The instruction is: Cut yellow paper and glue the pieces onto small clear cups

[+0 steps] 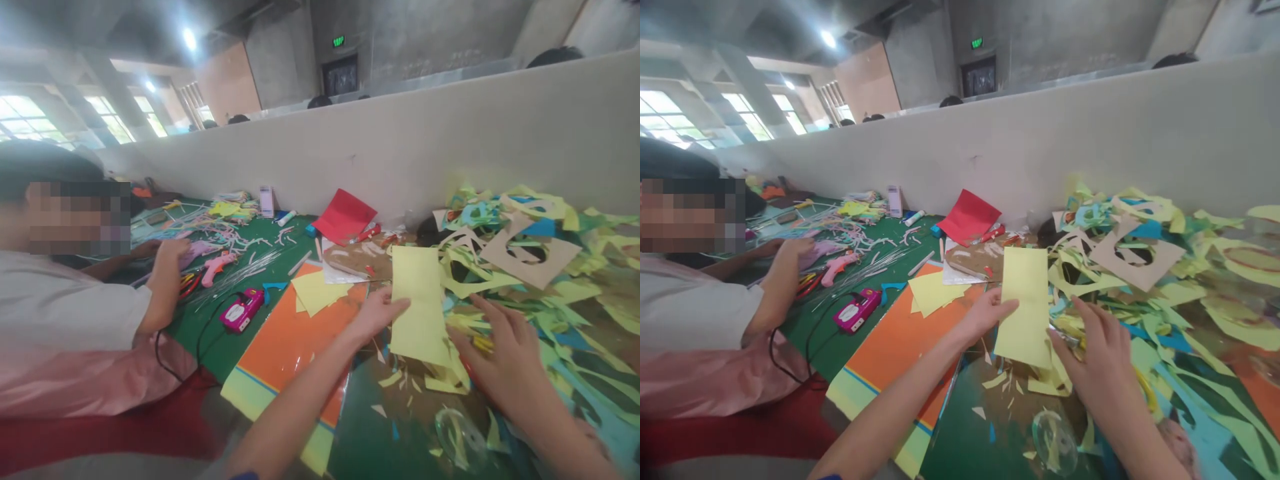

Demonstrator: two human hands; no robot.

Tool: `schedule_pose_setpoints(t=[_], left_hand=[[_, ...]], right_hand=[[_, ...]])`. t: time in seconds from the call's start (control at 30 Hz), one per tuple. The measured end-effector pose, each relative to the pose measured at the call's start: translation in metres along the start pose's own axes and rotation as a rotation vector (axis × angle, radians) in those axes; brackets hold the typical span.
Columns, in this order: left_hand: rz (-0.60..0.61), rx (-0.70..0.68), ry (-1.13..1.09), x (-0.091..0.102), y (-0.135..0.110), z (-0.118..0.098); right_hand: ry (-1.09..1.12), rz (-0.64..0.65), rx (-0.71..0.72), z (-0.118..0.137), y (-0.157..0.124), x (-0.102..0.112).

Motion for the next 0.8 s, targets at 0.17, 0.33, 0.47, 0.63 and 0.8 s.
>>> schedule_pose_setpoints(t=[0.17, 0.33, 0.47, 0.63, 0.8], left_hand=[[-0.140, -0.051, -0.084, 0.009, -0.002, -0.001], [-0.175, -0.071, -0.063, 0.004, -0.011, -0.011], [-0.185, -0.081, -0.079, 0.001, -0.019, -0.016], [-0.078, -0.071, -0.057, -0.013, -0.023, -0.018], [-0.027, -0.080, -0.071, -0.022, -0.027, -0.018]], right_hand=[[-0.131, 0.072, 0.496, 0.047, -0.026, -0.012], [-0.151, 0.027, 0.562, 0.052, -0.030, -0.004], [-0.043, -0.034, 0.477, 0.043, -0.024, 0.006], [0.134, -0.093, 0.182, 0.021, -0.015, 0.004], [0.250, 0.034, -0.204, -0.014, -0.015, -0.014]])
Point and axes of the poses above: each hand's wrist, its own y-axis towards the middle knuckle, its own x-axis out of the back of the hand, z = x × y, the point moved 9 cm from there along y, towards the middle knuckle, and after that the axes turned 6 degrees about -z, right-handed, at the moved point
